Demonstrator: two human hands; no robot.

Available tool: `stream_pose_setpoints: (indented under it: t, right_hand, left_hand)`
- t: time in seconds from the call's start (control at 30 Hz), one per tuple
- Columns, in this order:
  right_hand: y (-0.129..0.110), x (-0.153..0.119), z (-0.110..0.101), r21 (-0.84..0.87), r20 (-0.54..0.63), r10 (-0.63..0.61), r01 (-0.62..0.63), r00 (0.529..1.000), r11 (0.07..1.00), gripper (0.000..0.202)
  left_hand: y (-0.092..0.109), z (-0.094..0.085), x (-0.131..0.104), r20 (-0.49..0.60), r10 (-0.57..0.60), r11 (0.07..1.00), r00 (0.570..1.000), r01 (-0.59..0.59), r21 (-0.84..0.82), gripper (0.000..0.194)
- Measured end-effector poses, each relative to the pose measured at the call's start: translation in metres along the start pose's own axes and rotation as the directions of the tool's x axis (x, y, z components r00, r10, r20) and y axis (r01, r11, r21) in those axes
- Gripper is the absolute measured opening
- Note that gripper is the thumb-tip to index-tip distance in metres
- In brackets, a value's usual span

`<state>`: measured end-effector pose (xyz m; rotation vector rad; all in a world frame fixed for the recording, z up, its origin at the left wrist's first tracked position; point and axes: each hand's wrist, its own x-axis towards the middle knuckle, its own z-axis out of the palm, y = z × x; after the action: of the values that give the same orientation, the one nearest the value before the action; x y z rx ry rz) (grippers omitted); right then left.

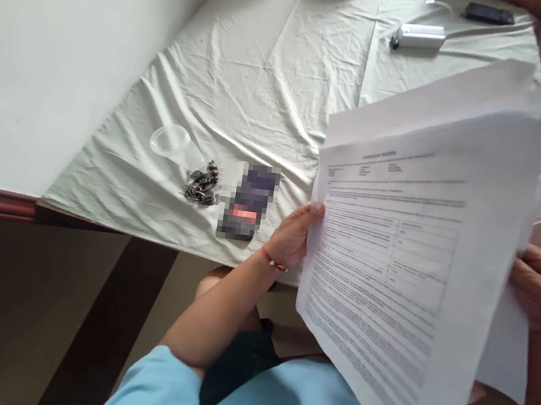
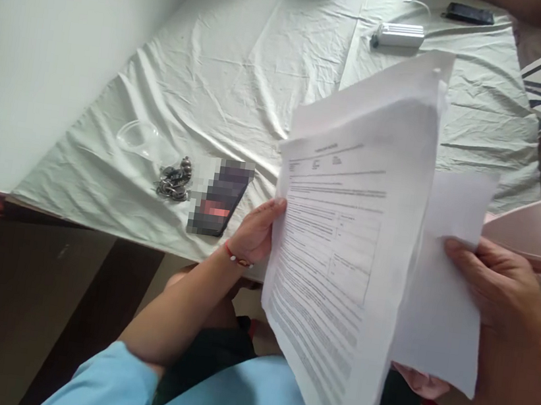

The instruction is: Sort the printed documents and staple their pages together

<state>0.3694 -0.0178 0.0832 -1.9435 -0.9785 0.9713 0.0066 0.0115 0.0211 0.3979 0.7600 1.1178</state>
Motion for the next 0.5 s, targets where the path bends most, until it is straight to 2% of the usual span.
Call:
stream_pose_setpoints:
  t: [0.07, 0.1, 0.23, 0.33, 0.4, 0.5]
  right_hand:
    - [-0.004, -0.002, 0.015, 0.093, 0.075, 0.110, -0.117, 0.991, 0.989, 0.056]
    - [-0.006, -0.003, 0.022, 0.138, 0.103, 0.119, -0.133, 0.987, 0.981, 0.055]
    - [-0.011, -0.007, 0.043, 0.217, 0.092, 0.056, -0.075, 0.994, 0.973, 0.051]
    - [-0.010, -0.006, 0.049, 0.230, 0.081, 0.056, -0.073, 0.995, 0.970, 0.051]
    - [-0.009, -0.004, 0.051, 0.255, 0.080, 0.046, -0.065, 0.996, 0.965, 0.051]
    - [-0.009, -0.006, 0.051, 0.295, 0.101, 0.044, -0.072, 0.994, 0.953, 0.046]
  left_hand:
    - [-0.011, 0.004, 0.003, -0.007, 0.008, 0.998, 1.000, -0.007, 0.054, 0.042]
    - [-0.017, 0.005, 0.005, -0.011, 0.028, 0.994, 1.000, -0.027, 0.106, 0.043]
    - [-0.030, 0.005, 0.003, -0.035, 0.169, 0.925, 0.985, -0.146, 0.350, 0.042]
    - [-0.028, 0.004, -0.004, -0.069, 0.299, 0.841, 0.952, -0.229, 0.490, 0.038]
    - [-0.024, 0.003, -0.009, -0.058, 0.352, 0.817, 0.934, -0.276, 0.507, 0.036]
    - [-0.017, 0.004, -0.016, -0.026, 0.287, 0.890, 0.957, -0.257, 0.377, 0.034]
